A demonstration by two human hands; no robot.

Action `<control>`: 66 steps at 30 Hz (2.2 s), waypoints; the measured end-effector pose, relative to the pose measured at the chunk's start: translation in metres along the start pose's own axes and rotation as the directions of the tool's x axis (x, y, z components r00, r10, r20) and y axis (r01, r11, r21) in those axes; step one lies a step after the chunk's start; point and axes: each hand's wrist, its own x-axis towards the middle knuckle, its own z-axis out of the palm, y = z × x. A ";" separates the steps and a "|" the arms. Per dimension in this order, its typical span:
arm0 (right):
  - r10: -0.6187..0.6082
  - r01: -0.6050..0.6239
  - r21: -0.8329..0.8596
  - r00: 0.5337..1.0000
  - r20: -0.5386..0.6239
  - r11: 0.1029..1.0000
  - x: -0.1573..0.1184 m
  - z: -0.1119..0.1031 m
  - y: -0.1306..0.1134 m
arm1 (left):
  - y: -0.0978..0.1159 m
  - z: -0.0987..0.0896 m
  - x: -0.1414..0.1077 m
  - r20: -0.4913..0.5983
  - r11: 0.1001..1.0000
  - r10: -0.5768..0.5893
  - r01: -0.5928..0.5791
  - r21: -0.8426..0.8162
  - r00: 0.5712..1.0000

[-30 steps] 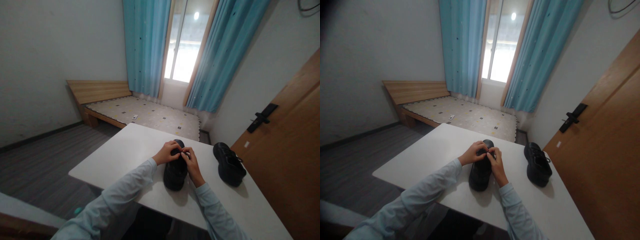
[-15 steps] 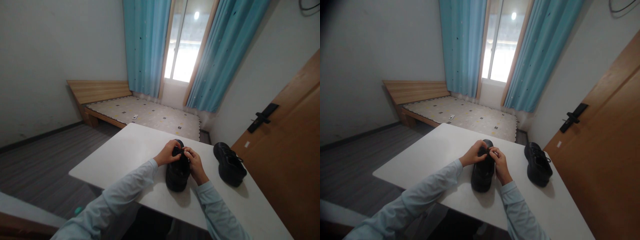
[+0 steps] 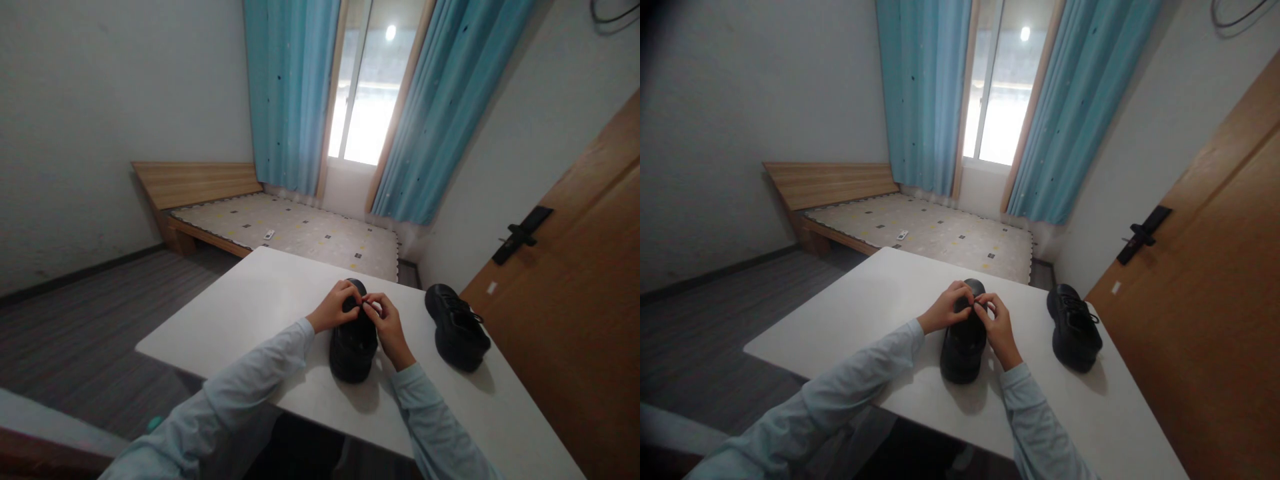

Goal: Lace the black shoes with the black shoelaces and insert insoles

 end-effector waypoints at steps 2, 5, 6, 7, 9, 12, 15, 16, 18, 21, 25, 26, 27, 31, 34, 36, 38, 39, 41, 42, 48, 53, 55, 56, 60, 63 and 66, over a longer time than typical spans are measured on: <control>0.033 -0.033 0.032 0.999 -0.015 0.999 0.000 0.000 -0.002 | 0.000 0.000 0.000 0.000 1.000 -0.007 0.007 -0.018 1.000; 0.088 -0.084 0.085 0.995 -0.047 0.993 0.000 0.000 -0.001 | 0.000 0.000 0.000 0.000 0.999 -0.024 0.024 -0.036 1.000; 0.099 -0.093 0.101 0.993 -0.059 0.991 0.000 0.000 0.000 | 0.000 0.000 0.000 0.001 0.999 -0.031 0.031 -0.041 1.000; 0.104 -0.096 0.112 0.992 -0.072 0.989 0.001 -0.001 0.000 | 0.000 0.000 0.000 0.004 0.998 -0.038 0.038 -0.047 0.999; 0.095 -0.085 0.111 0.992 -0.087 0.990 0.001 -0.002 0.001 | 0.000 0.000 0.000 0.008 0.997 -0.045 0.046 -0.062 0.999; 0.064 -0.056 0.096 0.994 -0.090 0.994 0.002 -0.003 -0.002 | 0.000 0.000 0.000 0.011 0.995 -0.048 0.049 -0.085 0.999; 0.053 -0.045 0.081 0.993 -0.102 0.996 0.002 -0.003 -0.005 | 0.001 0.000 0.000 0.012 0.993 -0.065 0.066 -0.098 0.998; 0.056 -0.048 0.074 0.992 -0.110 0.996 0.001 -0.003 -0.006 | 0.001 0.000 0.000 0.011 0.992 -0.077 0.077 -0.104 0.997; 0.069 -0.061 0.066 0.989 -0.127 0.996 0.001 -0.002 -0.006 | 0.001 0.000 -0.001 0.006 0.986 -0.107 0.107 -0.127 0.994; 0.120 -0.105 0.113 0.983 -0.138 0.988 0.000 0.000 -0.006 | 0.000 0.001 -0.002 -0.021 0.972 -0.149 0.142 -0.189 0.989; 0.214 -0.168 0.269 0.965 -0.149 0.948 0.000 0.004 -0.006 | -0.001 0.005 -0.002 -0.050 0.949 -0.185 0.165 -0.267 0.981; 0.231 -0.172 0.306 0.958 -0.167 0.936 0.000 0.004 -0.006 | -0.001 0.005 -0.002 -0.058 0.945 -0.192 0.169 -0.279 0.980; 0.245 -0.171 0.341 0.951 -0.190 0.925 0.001 0.004 -0.007 | 0.000 0.006 -0.001 -0.068 0.941 -0.200 0.173 -0.290 0.977; 0.250 -0.122 0.450 0.939 -0.238 0.885 0.003 0.000 -0.011 | 0.003 0.005 0.001 -0.094 0.877 -0.286 0.221 -0.426 0.954; 0.220 -0.080 0.480 0.944 -0.244 0.874 0.006 -0.007 -0.015 | 0.003 0.001 0.002 -0.085 0.773 -0.366 0.251 -0.583 0.927; 0.218 -0.064 0.502 0.942 -0.255 0.863 0.008 -0.012 -0.018 | 0.002 -0.001 0.004 -0.106 0.721 -0.411 0.251 -0.646 0.906; 0.226 -0.064 0.509 0.938 -0.262 0.858 0.008 -0.017 -0.021 | -0.001 -0.002 0.005 -0.141 0.675 -0.443 0.226 -0.703 0.885; 0.235 -0.072 0.503 0.934 -0.268 0.861 0.008 -0.020 -0.021 | -0.002 -0.002 0.006 -0.153 0.643 -0.456 0.205 -0.738 0.877; 0.265 -0.102 0.478 0.920 -0.288 0.872 0.007 -0.024 -0.021 | -0.004 -0.002 0.007 -0.153 0.562 -0.481 0.170 -0.810 0.864; 0.284 -0.117 0.463 0.908 -0.309 0.879 0.007 -0.026 -0.020 | -0.004 -0.003 0.008 -0.146 0.520 -0.497 0.159 -0.839 0.856; 0.262 -0.166 0.231 0.829 -0.493 0.959 0.009 -0.034 -0.004 | -0.007 -0.010 0.009 -0.230 0.499 -0.619 0.150 -0.854 0.751; 0.011 -0.128 -0.200 0.867 -0.498 0.971 0.011 -0.034 -0.001 | -0.005 -0.018 0.007 -0.274 0.833 -0.386 0.206 -0.513 0.881; -0.009 -0.126 -0.291 0.906 -0.423 0.948 0.011 -0.031 -0.002 | -0.002 -0.019 0.006 -0.204 0.937 -0.242 0.174 -0.301 0.949; -0.002 -0.122 -0.305 0.926 -0.377 0.945 0.010 -0.029 -0.003 | 0.000 -0.018 0.005 -0.165 0.966 -0.188 0.151 -0.210 0.968; 0.085 -0.133 -0.246 0.977 -0.195 0.960 0.009 -0.022 -0.002 | 0.004 -0.014 0.004 -0.044 0.995 -0.095 0.094 -0.022 0.995; 0.131 -0.157 -0.204 0.982 -0.135 0.966 0.008 -0.019 0.000 | 0.004 -0.014 0.004 -0.054 0.992 -0.127 0.126 -0.010 0.990; 0.169 -0.185 -0.164 0.980 -0.106 0.969 0.007 -0.018 -0.001 | 0.004 -0.017 0.005 -0.086 0.984 -0.176 0.172 -0.048 0.981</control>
